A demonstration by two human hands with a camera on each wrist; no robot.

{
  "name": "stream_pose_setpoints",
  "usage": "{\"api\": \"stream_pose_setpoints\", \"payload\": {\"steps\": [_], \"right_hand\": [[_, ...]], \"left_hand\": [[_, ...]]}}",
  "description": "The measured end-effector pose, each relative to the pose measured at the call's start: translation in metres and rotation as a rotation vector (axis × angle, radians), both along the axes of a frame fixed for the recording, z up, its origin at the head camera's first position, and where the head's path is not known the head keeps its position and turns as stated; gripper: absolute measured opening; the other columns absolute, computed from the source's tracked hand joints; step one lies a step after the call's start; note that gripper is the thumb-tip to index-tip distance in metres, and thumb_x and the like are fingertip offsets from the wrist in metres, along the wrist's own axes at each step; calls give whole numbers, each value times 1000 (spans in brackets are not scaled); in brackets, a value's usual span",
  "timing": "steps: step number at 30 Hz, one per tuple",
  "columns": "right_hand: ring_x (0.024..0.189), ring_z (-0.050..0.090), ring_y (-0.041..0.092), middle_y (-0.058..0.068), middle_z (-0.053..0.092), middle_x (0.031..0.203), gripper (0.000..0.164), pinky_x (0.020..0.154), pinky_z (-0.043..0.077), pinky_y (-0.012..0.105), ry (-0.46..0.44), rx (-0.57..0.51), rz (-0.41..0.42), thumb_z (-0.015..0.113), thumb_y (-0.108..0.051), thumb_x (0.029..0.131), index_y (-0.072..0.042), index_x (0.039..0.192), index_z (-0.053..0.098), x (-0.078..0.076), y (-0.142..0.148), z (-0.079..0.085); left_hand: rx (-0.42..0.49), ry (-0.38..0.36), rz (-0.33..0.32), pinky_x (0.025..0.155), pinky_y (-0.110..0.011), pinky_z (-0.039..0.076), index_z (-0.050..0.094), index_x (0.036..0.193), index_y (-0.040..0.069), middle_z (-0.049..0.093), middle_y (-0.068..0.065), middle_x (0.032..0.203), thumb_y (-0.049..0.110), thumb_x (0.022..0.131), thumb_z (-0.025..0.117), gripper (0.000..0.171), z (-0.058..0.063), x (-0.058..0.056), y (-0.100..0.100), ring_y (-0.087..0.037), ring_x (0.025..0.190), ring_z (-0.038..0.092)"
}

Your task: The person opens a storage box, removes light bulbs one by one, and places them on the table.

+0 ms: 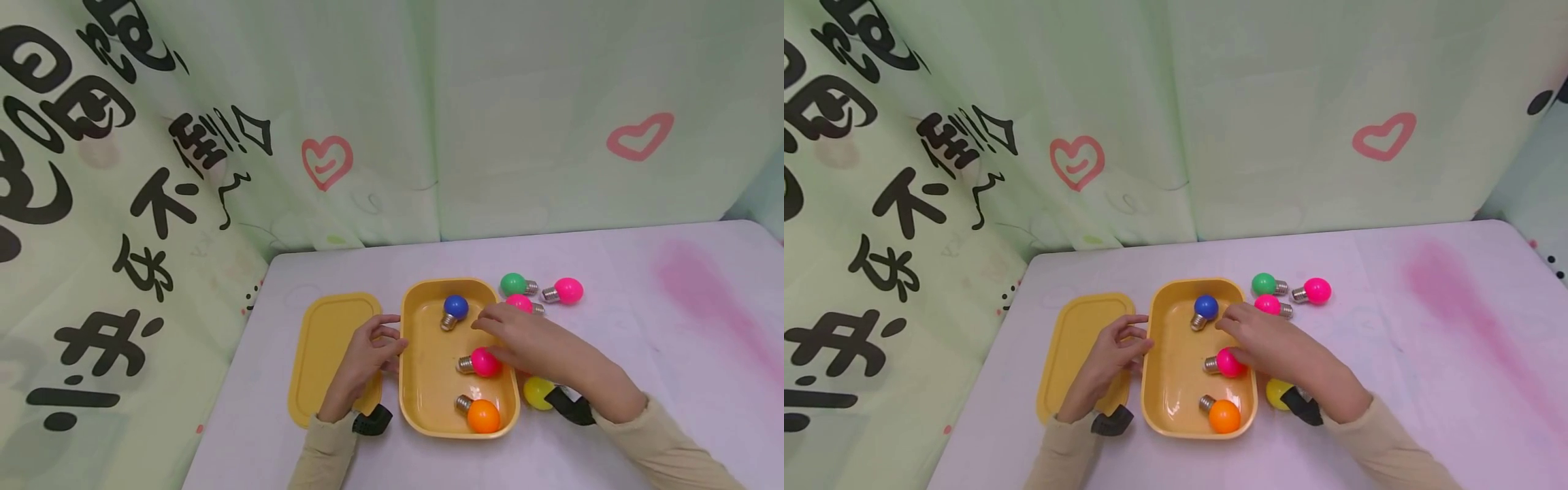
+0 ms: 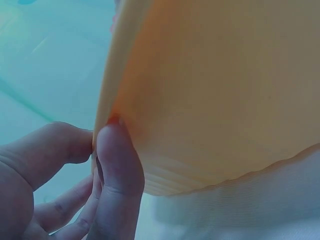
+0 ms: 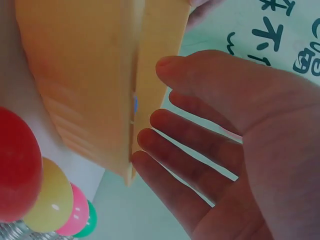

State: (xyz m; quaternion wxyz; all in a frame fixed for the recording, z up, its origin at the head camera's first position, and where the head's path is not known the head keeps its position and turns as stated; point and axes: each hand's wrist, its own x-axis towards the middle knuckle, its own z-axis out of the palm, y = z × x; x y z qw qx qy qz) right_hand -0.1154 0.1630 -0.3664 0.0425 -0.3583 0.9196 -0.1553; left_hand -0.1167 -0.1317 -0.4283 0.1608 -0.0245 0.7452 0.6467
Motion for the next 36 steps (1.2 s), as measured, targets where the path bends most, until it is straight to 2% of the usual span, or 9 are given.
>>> {"api": "stream_pose_setpoints", "payload": {"steps": [6, 10, 16, 21, 26, 36], "right_hand": [[105, 61, 23, 8, 63, 115, 38, 85, 59, 35, 31, 21, 75, 77, -20, 87, -6, 120, 67, 2, -5, -6], [101, 62, 22, 8, 63, 114, 37, 83, 59, 34, 0, 30, 92, 75, -23, 88, -5, 120, 67, 4, -11, -8], [89, 61, 16, 3, 64, 102, 29, 79, 59, 28, 24, 35, 149, 78, -19, 85, -8, 111, 71, 3, -16, -12], [92, 60, 15, -2, 65, 99, 22, 82, 59, 30, -3, 46, 149, 78, -19, 86, -13, 106, 74, 2, -18, -16], [97, 62, 19, -1, 68, 102, 24, 84, 59, 33, -19, 59, 169, 79, -16, 84, -16, 107, 75, 1, -19, -16], [95, 62, 17, -1, 69, 101, 23, 81, 59, 28, -4, 56, 217, 78, -14, 84, -17, 108, 77, -1, -18, -18]], "left_hand": [[0, 8, 0, 62, -30, 60, 54, 135, 7, 61, -10, 102, 12, 91, 72, 48, 0, 0, 0, -15, 69, 64], [-9, 6, 5, 62, -30, 61, 54, 135, 7, 62, -10, 102, 12, 91, 72, 48, 1, 1, 0, -16, 70, 65], [-13, 4, 9, 63, -29, 61, 54, 135, 7, 61, -10, 102, 12, 91, 72, 47, 1, 2, 1, -16, 70, 65], [-8, 9, 5, 63, -30, 61, 53, 135, 7, 61, -10, 102, 12, 91, 71, 47, 1, 1, 0, -16, 70, 65], [-5, 14, 1, 62, -30, 61, 53, 135, 6, 61, -10, 102, 12, 92, 71, 47, 1, 1, 0, -16, 70, 65], [20, 23, -8, 59, -29, 60, 53, 135, 6, 61, -8, 101, 11, 90, 73, 49, 1, 1, 1, -15, 67, 65]]}}
